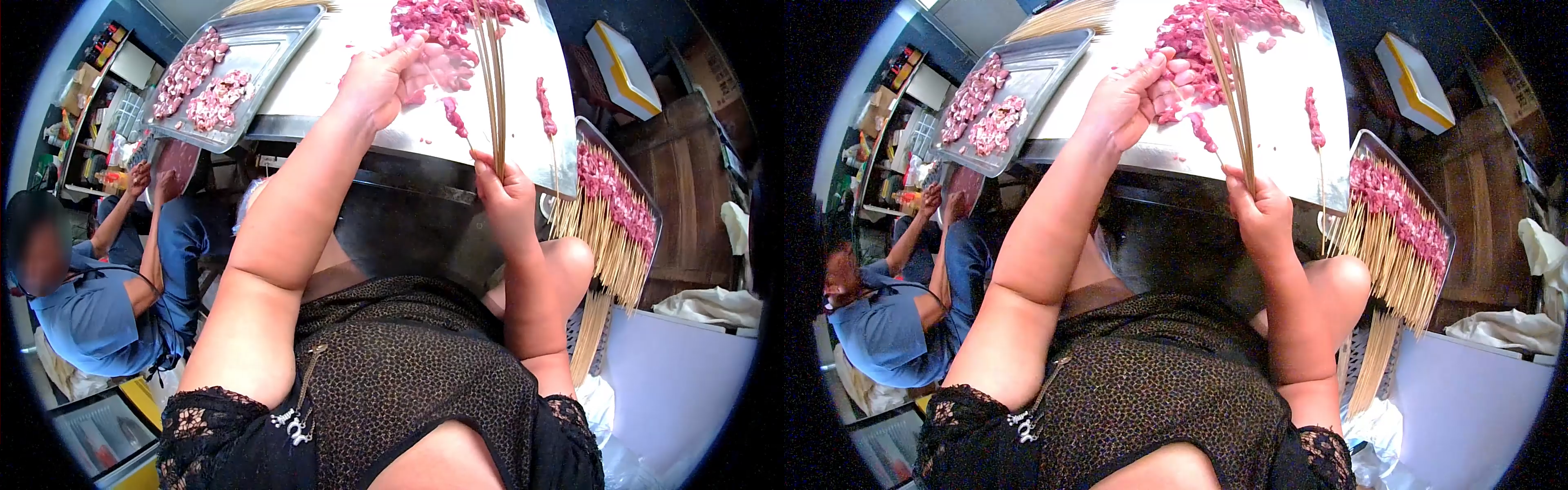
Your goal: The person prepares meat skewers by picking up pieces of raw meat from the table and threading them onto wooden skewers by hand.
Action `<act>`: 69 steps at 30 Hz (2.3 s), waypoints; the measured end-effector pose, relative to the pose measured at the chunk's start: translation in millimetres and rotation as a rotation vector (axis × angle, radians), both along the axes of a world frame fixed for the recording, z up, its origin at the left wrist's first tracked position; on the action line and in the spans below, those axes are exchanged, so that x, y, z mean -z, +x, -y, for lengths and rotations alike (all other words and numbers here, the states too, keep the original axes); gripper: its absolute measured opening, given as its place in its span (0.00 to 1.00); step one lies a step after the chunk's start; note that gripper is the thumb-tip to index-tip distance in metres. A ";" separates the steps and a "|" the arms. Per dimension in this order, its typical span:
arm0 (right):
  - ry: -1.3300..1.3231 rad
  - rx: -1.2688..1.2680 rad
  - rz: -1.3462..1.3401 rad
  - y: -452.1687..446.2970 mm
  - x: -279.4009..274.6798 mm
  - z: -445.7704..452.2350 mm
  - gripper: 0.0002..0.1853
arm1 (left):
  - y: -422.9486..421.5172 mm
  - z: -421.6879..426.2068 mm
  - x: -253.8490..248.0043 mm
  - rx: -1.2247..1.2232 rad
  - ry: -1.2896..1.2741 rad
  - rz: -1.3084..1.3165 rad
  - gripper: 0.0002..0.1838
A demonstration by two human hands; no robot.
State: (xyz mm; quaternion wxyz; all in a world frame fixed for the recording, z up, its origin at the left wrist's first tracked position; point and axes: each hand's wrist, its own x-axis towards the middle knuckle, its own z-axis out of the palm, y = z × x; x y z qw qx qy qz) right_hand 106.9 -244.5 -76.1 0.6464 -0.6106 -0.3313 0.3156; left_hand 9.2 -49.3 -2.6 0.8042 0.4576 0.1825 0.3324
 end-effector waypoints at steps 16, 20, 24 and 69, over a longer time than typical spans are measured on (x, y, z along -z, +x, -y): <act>-0.015 -0.018 0.013 2.0 4.7 -1.0 0.11 | 0.3 8.6 -10.9 -0.021 -0.193 0.032 0.14; 0.047 -0.036 -0.029 -0.6 4.9 -3.8 0.11 | 1.2 10.7 -9.8 0.018 -0.213 0.109 0.14; 0.061 -0.075 -0.112 -4.0 -0.6 -5.3 0.12 | -1.8 10.6 -11.7 0.102 -0.161 0.177 0.14; -0.047 -0.050 -0.293 -32.2 -28.9 13.0 0.12 | 11.2 13.9 8.5 0.076 -0.264 0.228 0.15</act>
